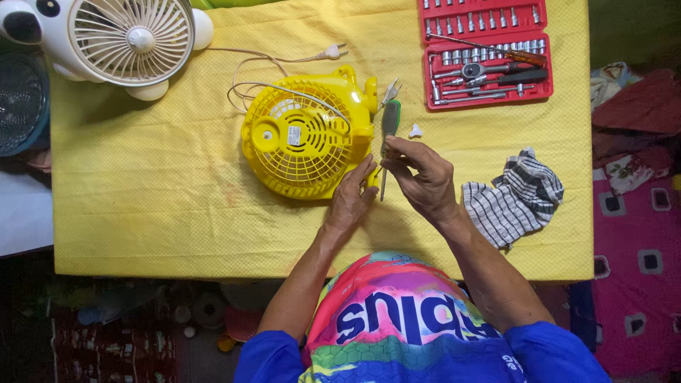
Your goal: The person uses a screwdriver to remove screws from the back grille of a yellow electric fan. They unscrew multiple fasteners and place them on the table, then handle a small white plastic piece near the fan's base.
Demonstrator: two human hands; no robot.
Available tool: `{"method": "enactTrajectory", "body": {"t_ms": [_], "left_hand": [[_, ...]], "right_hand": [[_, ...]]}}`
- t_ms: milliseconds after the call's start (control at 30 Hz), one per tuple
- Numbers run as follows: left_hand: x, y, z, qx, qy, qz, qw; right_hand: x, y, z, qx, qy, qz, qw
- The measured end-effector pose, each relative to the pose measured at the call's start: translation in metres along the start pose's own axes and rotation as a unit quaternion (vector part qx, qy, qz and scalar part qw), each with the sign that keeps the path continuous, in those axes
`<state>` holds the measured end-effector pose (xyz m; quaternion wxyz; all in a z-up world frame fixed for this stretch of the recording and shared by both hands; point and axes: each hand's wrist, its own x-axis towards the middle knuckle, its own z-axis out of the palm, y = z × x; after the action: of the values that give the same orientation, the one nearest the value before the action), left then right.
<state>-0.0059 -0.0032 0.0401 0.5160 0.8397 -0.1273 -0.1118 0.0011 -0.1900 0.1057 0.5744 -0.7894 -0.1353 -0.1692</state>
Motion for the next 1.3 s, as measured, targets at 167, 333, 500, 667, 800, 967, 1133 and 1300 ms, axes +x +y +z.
{"method": "enactTrajectory", "body": {"t_ms": [167, 333, 500, 667, 800, 967, 1133, 1300], "left_hand": [[0.001, 0.001, 0.001, -0.008, 0.000, -0.017, 1.000], [0.001, 0.006, -0.001, 0.008, -0.001, -0.015, 1.000], [0.004, 0.011, -0.008, 0.024, -0.021, -0.003, 0.999], [0.004, 0.014, -0.009, 0.019, -0.030, -0.032, 0.999], [0.005, 0.015, -0.009, 0.029, -0.025, -0.018, 0.999], [0.005, 0.016, -0.008, 0.036, -0.028, -0.045, 0.998], [0.006, 0.016, -0.008, 0.028, -0.023, -0.033, 0.999], [0.005, 0.011, -0.006, 0.004, -0.015, -0.020, 1.000]], "right_hand": [[0.001, 0.002, 0.001, 0.009, 0.017, 0.009, 1.000], [0.002, 0.002, 0.003, 0.019, 0.021, 0.003, 1.000], [0.004, 0.000, 0.001, 0.022, 0.013, 0.007, 1.000], [0.003, 0.002, -0.001, 0.024, 0.008, 0.012, 1.000], [0.003, 0.004, -0.001, 0.016, 0.014, 0.012, 1.000], [0.003, 0.006, -0.002, 0.040, -0.002, 0.008, 0.999], [0.006, 0.005, -0.005, 0.033, -0.009, 0.005, 0.999], [0.006, 0.005, -0.007, 0.024, -0.005, 0.008, 1.000]]}}
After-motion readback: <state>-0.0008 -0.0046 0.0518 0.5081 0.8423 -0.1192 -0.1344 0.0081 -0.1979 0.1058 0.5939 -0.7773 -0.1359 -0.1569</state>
